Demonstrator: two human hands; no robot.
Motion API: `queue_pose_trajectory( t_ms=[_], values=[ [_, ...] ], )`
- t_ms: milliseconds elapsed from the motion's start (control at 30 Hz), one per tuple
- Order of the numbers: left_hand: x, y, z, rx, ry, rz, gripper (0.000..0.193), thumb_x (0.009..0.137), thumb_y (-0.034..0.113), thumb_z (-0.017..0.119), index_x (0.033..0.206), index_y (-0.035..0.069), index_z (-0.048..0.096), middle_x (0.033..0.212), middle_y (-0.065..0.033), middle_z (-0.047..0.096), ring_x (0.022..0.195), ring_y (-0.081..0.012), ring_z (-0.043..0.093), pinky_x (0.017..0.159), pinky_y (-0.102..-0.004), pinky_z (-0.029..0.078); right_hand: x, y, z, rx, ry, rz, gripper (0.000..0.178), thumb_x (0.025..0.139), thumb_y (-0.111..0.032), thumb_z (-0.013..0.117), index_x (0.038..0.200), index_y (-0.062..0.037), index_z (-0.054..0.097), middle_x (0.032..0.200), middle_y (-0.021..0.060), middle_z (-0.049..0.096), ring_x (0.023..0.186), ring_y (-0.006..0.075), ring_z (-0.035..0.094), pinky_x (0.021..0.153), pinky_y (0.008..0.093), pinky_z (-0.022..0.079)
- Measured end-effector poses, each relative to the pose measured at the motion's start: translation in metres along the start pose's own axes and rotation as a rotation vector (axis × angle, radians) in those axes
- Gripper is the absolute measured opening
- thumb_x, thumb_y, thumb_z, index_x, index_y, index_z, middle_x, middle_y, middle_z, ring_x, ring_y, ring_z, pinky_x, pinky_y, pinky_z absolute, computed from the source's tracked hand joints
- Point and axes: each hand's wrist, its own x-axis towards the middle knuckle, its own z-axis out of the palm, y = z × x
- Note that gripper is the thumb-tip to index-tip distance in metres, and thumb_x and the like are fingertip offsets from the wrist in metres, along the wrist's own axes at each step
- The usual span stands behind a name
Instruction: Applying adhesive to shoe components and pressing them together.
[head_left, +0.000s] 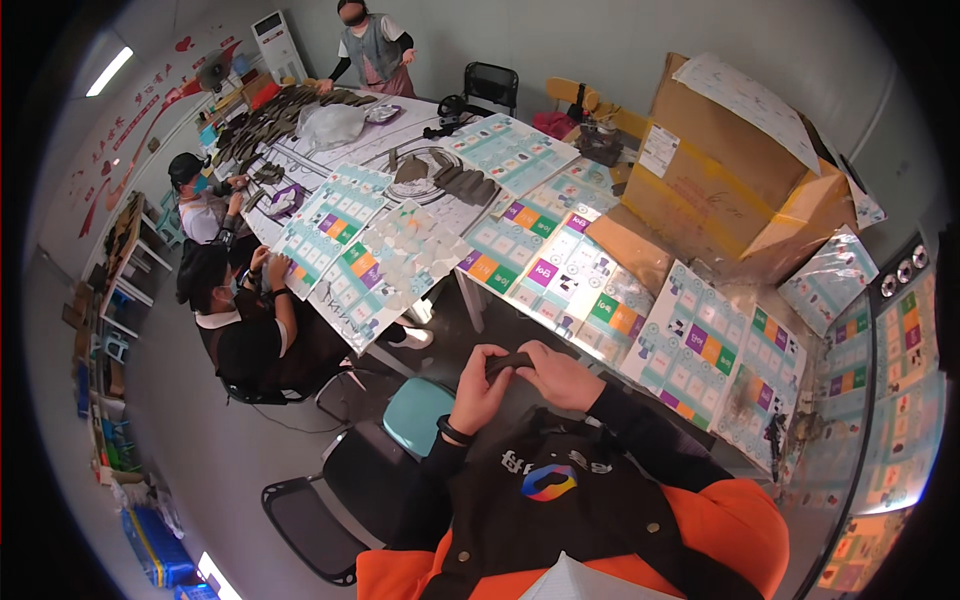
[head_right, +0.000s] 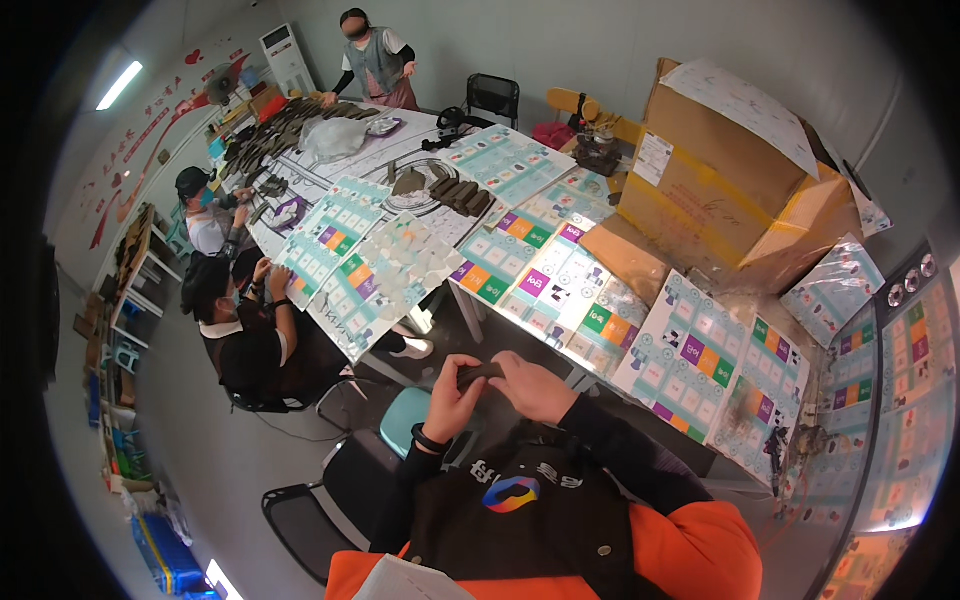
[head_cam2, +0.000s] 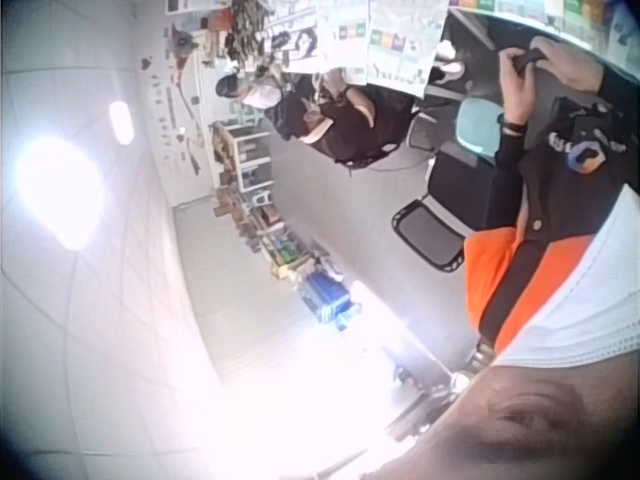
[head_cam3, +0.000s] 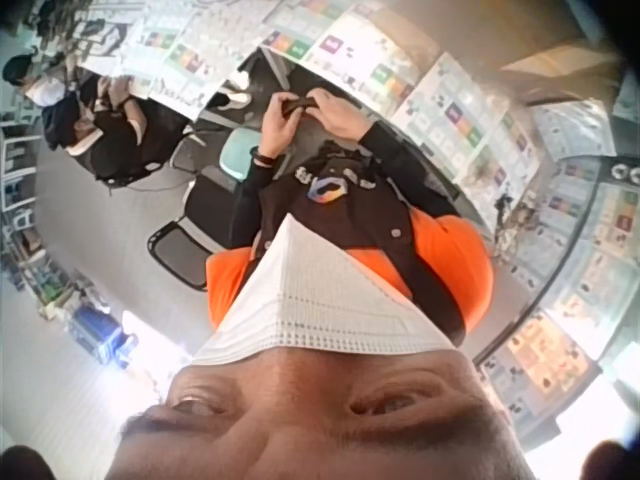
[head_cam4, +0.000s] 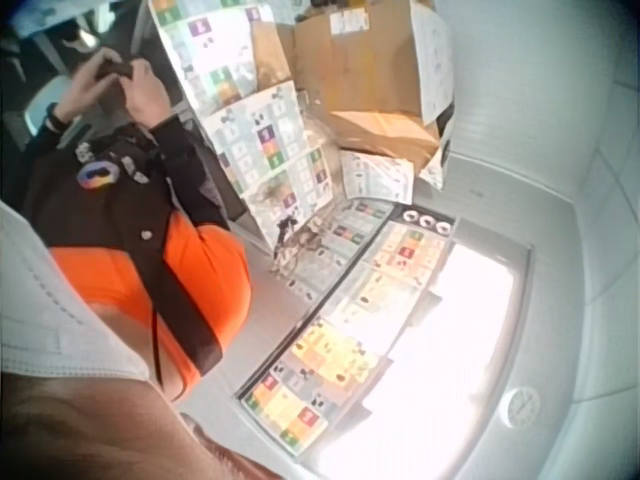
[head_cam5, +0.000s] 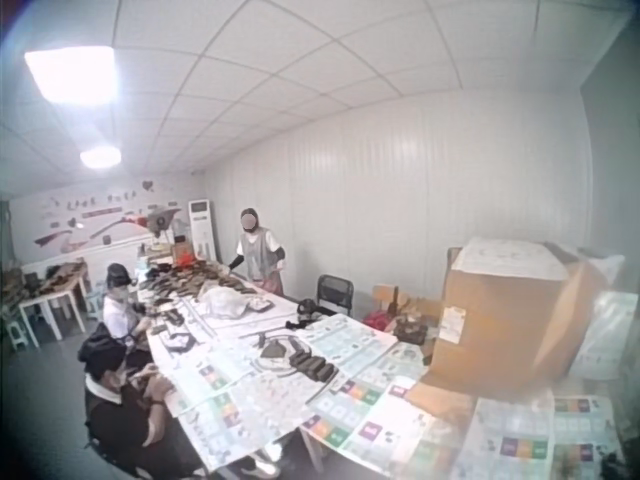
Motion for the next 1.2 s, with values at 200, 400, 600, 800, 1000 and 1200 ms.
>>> queue_pose_trajectory(
  t_ms=[200,400,600,800,1000,1200],
  values=[
    [0.009,0.003,0.016,-0.424,0.02,-0.161,0.026,0.095,0.004,0.065,0.117,0.005,0.051,0.105,-0.0043,0.059,0.091,-0.0095,0.061,0.071,-0.0241,0.052,-0.013,0.007,-0.007,0.035,0.052,0.03,0.027,0.098,-0.018,0.057,0.118,-0.0019,0.049,0.114,0.0232,0.058,0.1,0.0461,0.059,0.08,0.0496,0.05],
    [0.02,-0.005,0.047,-0.443,0.073,-0.345,0.009,0.103,0.016,0.056,0.102,0.009,0.05,0.07,0.0015,0.054,0.056,-0.0049,0.049,0.049,-0.0188,0.036,-0.025,0.014,-0.018,-0.005,0.092,0.029,0.026,0.097,-0.017,0.058,0.117,-0.0036,0.051,0.111,0.0217,0.06,0.1,0.0448,0.06,0.08,0.0494,0.05],
    [0.022,-0.01,0.057,-0.296,-0.006,-0.166,0.009,0.104,0.016,0.053,0.104,0.007,0.051,0.077,0.0008,0.055,0.059,-0.004,0.048,0.05,-0.0189,0.037,-0.033,0.015,-0.02,-0.107,0.07,0.094,0.028,0.097,-0.017,0.057,0.12,-0.0038,0.051,0.111,0.0217,0.061,0.1,0.0447,0.061,0.081,0.0506,0.051],
    [0.02,-0.002,0.052,-0.125,-0.061,-0.006,0.015,0.101,0.013,0.059,0.108,0.003,0.05,0.096,-0.0039,0.056,0.084,-0.0085,0.055,0.073,-0.0233,0.047,-0.035,0.012,-0.017,-0.141,0.051,0.11,0.025,0.097,-0.019,0.056,0.117,-0.0046,0.05,0.113,0.0215,0.061,0.099,0.0455,0.061,0.079,0.0519,0.051],
    [0.015,-0.011,0.033,-0.221,-0.228,-0.029,0.026,0.094,0.005,0.066,0.112,0.003,0.048,0.095,-0.0039,0.057,0.086,-0.0078,0.057,0.075,-0.023,0.048,-0.036,0.02,-0.018,-0.12,-0.004,0.081,0.023,0.097,-0.018,0.056,0.115,-0.0049,0.05,0.113,0.0217,0.06,0.098,0.0452,0.061,0.078,0.0521,0.05],
    [0.014,-0.015,0.034,-0.023,-0.191,-0.027,0.024,0.094,-0.001,0.064,0.115,0.001,0.053,0.108,-0.0056,0.06,0.099,-0.0113,0.061,0.085,-0.0273,0.052,-0.035,0.024,-0.019,-0.113,0.052,0.035,0.025,0.095,-0.014,0.059,0.117,-0.0022,0.054,0.103,0.0217,0.061,0.098,0.0427,0.06,0.08,0.0461,0.049]
  ],
)
